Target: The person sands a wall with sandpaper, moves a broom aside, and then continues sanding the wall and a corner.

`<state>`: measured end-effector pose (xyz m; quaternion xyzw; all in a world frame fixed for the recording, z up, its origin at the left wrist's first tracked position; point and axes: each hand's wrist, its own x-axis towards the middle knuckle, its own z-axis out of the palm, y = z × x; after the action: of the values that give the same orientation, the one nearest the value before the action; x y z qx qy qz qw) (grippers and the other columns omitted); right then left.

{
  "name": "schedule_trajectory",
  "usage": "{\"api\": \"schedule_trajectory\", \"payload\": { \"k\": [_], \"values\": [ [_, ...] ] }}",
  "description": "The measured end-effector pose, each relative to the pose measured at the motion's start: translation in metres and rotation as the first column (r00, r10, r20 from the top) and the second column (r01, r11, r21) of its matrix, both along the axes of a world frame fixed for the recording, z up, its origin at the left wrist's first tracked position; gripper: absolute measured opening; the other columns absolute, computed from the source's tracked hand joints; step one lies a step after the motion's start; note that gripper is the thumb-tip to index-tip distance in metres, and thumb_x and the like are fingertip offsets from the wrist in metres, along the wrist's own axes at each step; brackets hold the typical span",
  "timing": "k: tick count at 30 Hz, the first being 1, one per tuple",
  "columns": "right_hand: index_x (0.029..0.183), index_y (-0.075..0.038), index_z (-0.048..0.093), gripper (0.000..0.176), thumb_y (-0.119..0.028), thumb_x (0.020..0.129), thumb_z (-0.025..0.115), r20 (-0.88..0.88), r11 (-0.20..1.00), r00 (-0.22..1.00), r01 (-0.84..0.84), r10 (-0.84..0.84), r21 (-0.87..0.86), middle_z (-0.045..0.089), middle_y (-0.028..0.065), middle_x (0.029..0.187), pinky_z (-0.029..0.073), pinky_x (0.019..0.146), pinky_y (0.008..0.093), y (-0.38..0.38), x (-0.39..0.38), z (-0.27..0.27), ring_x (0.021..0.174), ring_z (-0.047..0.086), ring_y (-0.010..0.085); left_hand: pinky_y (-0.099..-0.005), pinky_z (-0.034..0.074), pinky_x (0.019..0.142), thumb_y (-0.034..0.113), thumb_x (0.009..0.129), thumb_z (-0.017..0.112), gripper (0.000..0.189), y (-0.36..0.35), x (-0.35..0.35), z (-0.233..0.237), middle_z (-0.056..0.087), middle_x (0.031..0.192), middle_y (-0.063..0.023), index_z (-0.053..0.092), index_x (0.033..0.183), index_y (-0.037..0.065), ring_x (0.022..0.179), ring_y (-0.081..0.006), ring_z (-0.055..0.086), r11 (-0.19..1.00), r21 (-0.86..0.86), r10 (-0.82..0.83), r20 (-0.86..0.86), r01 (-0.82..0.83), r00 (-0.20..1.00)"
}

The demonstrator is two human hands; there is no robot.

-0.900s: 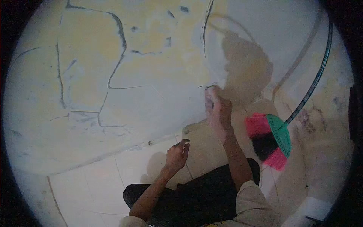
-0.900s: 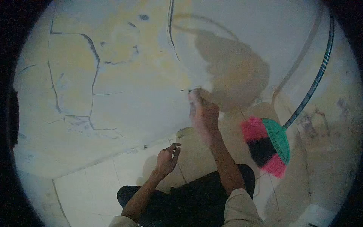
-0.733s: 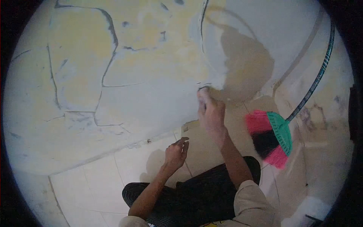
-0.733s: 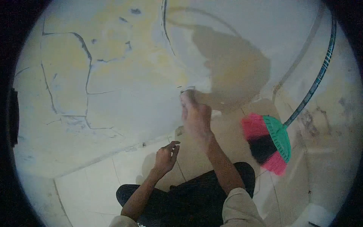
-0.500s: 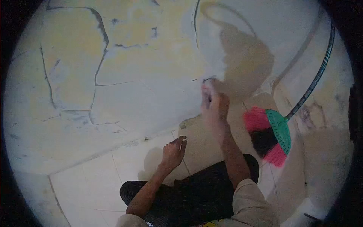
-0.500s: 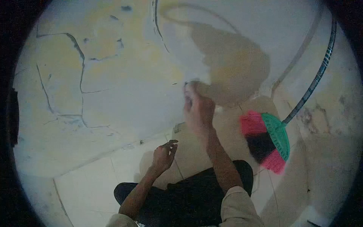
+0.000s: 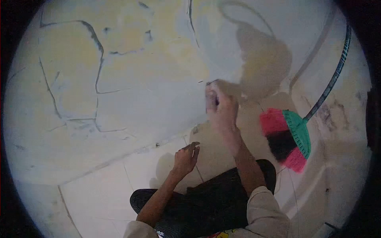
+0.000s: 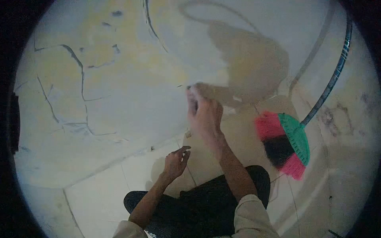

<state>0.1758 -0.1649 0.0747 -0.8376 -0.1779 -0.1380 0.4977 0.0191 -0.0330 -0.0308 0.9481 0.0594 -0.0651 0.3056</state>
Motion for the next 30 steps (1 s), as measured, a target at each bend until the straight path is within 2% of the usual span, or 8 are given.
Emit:
{"api": "schedule_trajectory", "payload": {
  "k": [7, 10, 12, 14, 17, 20, 27, 30],
  "values": [
    [0.106, -0.009, 0.058, 0.016, -0.012, 0.09, 0.06, 0.028, 0.984, 0.999, -0.032, 0.037, -0.177, 0.064, 0.0191, 0.072, 0.049, 0.063, 0.0457, 0.01, -0.008, -0.006, 0.064, 0.066, 0.0378, -0.0473, 0.054, 0.073, 0.024, 0.099, 0.048, 0.028, -0.003, 0.003, 0.004, 0.07, 0.094, -0.0175, 0.06, 0.118, 0.007, 0.08, -0.036, 0.068, 1.0, -0.022, -0.01, -0.007, 0.01, 1.0],
    [0.105, -0.008, 0.058, 0.016, -0.013, 0.09, 0.061, -0.07, 0.99, 0.995, -0.075, 0.067, -0.118, 0.065, 0.0187, 0.072, 0.05, 0.063, 0.0441, 0.009, -0.01, -0.01, 0.065, 0.067, 0.0363, -0.0472, 0.054, 0.074, 0.024, 0.1, 0.047, 0.029, -0.001, -0.003, 0.002, 0.07, 0.095, -0.0179, 0.06, 0.119, 0.007, 0.081, -0.0355, 0.069, 1.0, -0.02, -0.006, -0.022, 0.005, 1.0],
    [0.105, -0.007, 0.059, 0.016, -0.012, 0.09, 0.06, 0.073, 0.999, 0.997, 0.017, -0.015, -0.031, 0.065, 0.0184, 0.071, 0.051, 0.064, 0.0437, 0.015, -0.01, -0.011, 0.064, 0.067, 0.0355, -0.0473, 0.054, 0.074, 0.024, 0.1, 0.047, 0.029, 0.001, -0.003, 0.003, 0.07, 0.095, -0.0179, 0.059, 0.119, 0.007, 0.081, -0.0353, 0.069, 1.0, -0.019, 0.01, -0.003, -0.01, 1.0],
    [0.108, -0.007, 0.059, 0.018, -0.012, 0.091, 0.059, 0.022, 0.996, 0.998, 0.061, -0.062, 0.066, 0.065, 0.018, 0.07, 0.051, 0.066, 0.0443, 0.014, 0.001, -0.032, 0.065, 0.067, 0.0353, -0.043, 0.056, 0.073, 0.024, 0.099, 0.051, 0.028, 0.002, -0.003, 0.005, 0.071, 0.099, -0.015, 0.061, 0.119, 0.008, 0.083, -0.0313, 0.071, 1.0, -0.015, 0.023, 0.02, -0.022, 1.0],
    [0.106, -0.008, 0.06, 0.014, -0.013, 0.093, 0.057, -0.097, 0.974, 0.992, 0.104, -0.086, 0.201, 0.064, 0.0164, 0.067, 0.05, 0.062, 0.0434, -0.013, 0.016, 0.009, 0.062, 0.066, 0.0341, -0.0438, 0.056, 0.073, 0.024, 0.099, 0.05, 0.028, 0.003, -0.005, 0.005, 0.071, 0.099, -0.0161, 0.06, 0.119, 0.007, 0.081, -0.0318, 0.07, 1.0, 0.021, 0.02, 0.028, -0.021, 0.999],
    [0.101, -0.008, 0.059, 0.01, -0.015, 0.096, 0.056, 0.097, 0.998, 0.995, 0.02, -0.014, -0.055, 0.06, 0.0141, 0.061, 0.05, 0.057, 0.0399, 0.009, -0.001, -0.021, 0.056, 0.065, 0.0301, -0.0465, 0.055, 0.075, 0.024, 0.099, 0.048, 0.028, -0.005, 0.003, 0.013, 0.069, 0.098, -0.0188, 0.059, 0.117, 0.005, 0.086, -0.0362, 0.068, 0.998, -0.045, -0.039, -0.009, 0.038, 0.999],
    [0.1, -0.008, 0.058, 0.009, -0.015, 0.095, 0.057, -0.094, 1.0, 0.996, -0.001, 0.001, 0.001, 0.059, 0.0155, 0.063, 0.045, 0.051, 0.0391, 0.014, -0.002, -0.024, 0.055, 0.064, 0.03, -0.0474, 0.055, 0.073, 0.025, 0.099, 0.048, 0.027, 0.001, -0.004, 0.009, 0.069, 0.095, -0.0183, 0.059, 0.115, 0.005, 0.084, -0.0352, 0.069, 1.0, 0.001, -0.023, -0.015, 0.023, 1.0],
    [0.098, -0.008, 0.059, 0.009, -0.015, 0.095, 0.056, 0.112, 1.0, 0.993, 0.02, -0.019, -0.006, 0.057, 0.0154, 0.06, 0.042, 0.048, 0.0385, 0.014, -0.004, -0.024, 0.051, 0.061, 0.029, -0.047, 0.055, 0.074, 0.025, 0.1, 0.048, 0.028, -0.002, 0.0, 0.011, 0.069, 0.096, -0.0185, 0.058, 0.117, 0.005, 0.084, -0.0352, 0.069, 1.0, -0.016, -0.026, -0.017, 0.026, 1.0]
  ]
}}
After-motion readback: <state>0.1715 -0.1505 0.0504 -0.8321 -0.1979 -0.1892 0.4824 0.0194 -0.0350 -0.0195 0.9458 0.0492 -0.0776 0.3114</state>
